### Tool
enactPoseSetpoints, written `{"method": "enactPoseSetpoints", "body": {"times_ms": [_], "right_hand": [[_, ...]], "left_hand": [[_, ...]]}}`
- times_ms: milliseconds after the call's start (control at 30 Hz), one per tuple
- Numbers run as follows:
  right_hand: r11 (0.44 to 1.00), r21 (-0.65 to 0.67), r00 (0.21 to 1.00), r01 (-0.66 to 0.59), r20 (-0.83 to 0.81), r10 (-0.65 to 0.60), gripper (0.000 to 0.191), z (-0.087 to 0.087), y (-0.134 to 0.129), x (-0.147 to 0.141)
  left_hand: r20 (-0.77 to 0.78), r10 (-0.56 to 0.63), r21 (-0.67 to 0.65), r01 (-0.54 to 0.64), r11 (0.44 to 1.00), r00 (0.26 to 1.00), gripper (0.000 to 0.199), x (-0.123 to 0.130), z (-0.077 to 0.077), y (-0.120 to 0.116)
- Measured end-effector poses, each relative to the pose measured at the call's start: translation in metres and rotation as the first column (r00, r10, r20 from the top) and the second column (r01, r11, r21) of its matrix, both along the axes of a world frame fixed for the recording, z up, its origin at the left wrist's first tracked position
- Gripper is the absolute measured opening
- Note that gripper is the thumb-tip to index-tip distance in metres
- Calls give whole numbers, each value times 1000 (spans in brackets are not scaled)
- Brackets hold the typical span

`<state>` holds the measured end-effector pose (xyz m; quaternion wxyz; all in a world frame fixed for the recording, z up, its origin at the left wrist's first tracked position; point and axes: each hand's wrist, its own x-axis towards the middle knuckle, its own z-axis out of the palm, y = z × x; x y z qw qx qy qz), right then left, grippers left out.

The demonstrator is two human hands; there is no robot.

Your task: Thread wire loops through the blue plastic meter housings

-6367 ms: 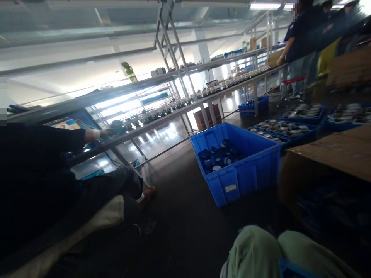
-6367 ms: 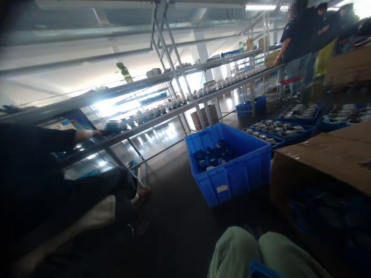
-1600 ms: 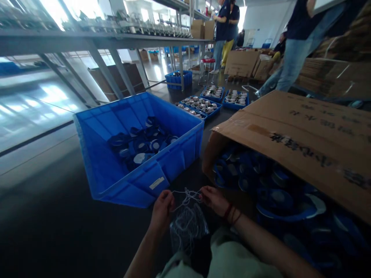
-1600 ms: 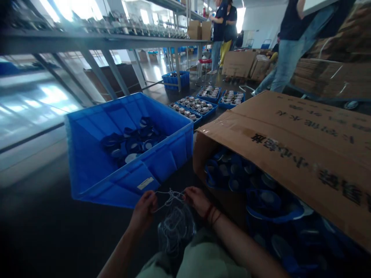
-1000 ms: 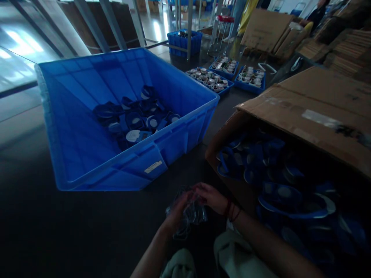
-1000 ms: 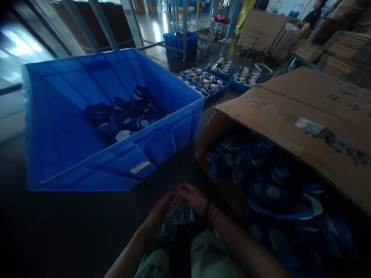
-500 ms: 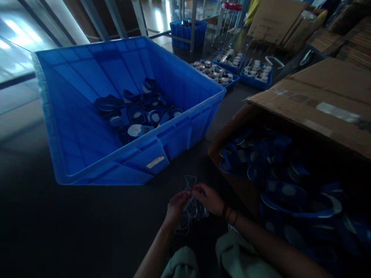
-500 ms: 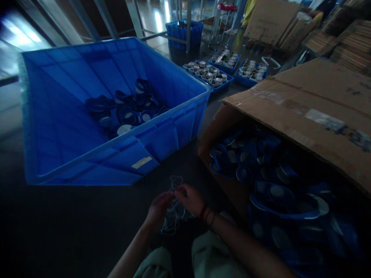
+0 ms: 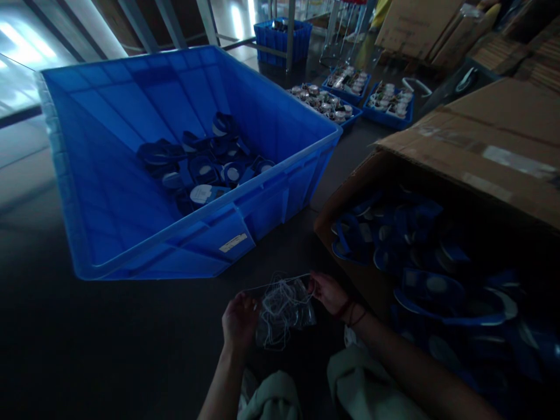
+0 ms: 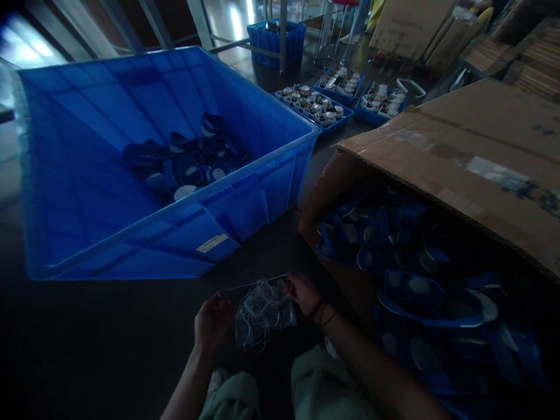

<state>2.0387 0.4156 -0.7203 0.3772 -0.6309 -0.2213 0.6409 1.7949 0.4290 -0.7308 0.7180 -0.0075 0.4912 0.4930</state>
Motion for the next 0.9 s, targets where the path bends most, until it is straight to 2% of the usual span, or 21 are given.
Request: {"method": "enactPoseSetpoints", "body": {"times_ms": [100, 200, 300, 367, 433, 533, 633, 733, 900], "right_hand": [[997, -14, 993, -72, 95, 73, 33, -8, 0, 3], [990, -25, 974, -138, 180, 141, 27, -13, 0, 4], [980, -34, 955, -198, 218, 201, 20, -16, -1, 3], [972, -38, 947, -234, 218, 236, 16, -18, -2, 2], [966, -50, 940, -254, 222, 258, 16, -21, -2, 4], [965, -77, 926, -249, 273, 261, 19, -24, -3, 9], [962, -99, 894, -255, 355, 274, 22, -23, -4, 15], [942, -124, 832, -311, 444, 333, 22, -19, -5, 17], [889, -200, 678, -412, 584, 446, 22, -12, -4, 20]], "left_hand": [[-21, -15, 6, 15, 1000, 1000, 9, -9, 3, -1], [-88, -82, 10, 83, 996, 993, 13, -11, 3, -3], [-194, -182, -31, 180, 983, 964, 29, -10, -5, -4], [-274, -210, -71, 198, 978, 938, 37, -12, -15, -5], [-369, -193, -127, 157, 979, 909, 34, -17, -27, -5], [-511, -151, -224, 39, 974, 846, 17, -29, -43, -8], [-608, -112, -260, -64, 963, 786, 15, -38, -52, -11], [-674, -78, -239, -117, 964, 735, 18, -40, -53, -14], [-737, -37, -164, -126, 978, 674, 22, -40, -44, -13]]}}
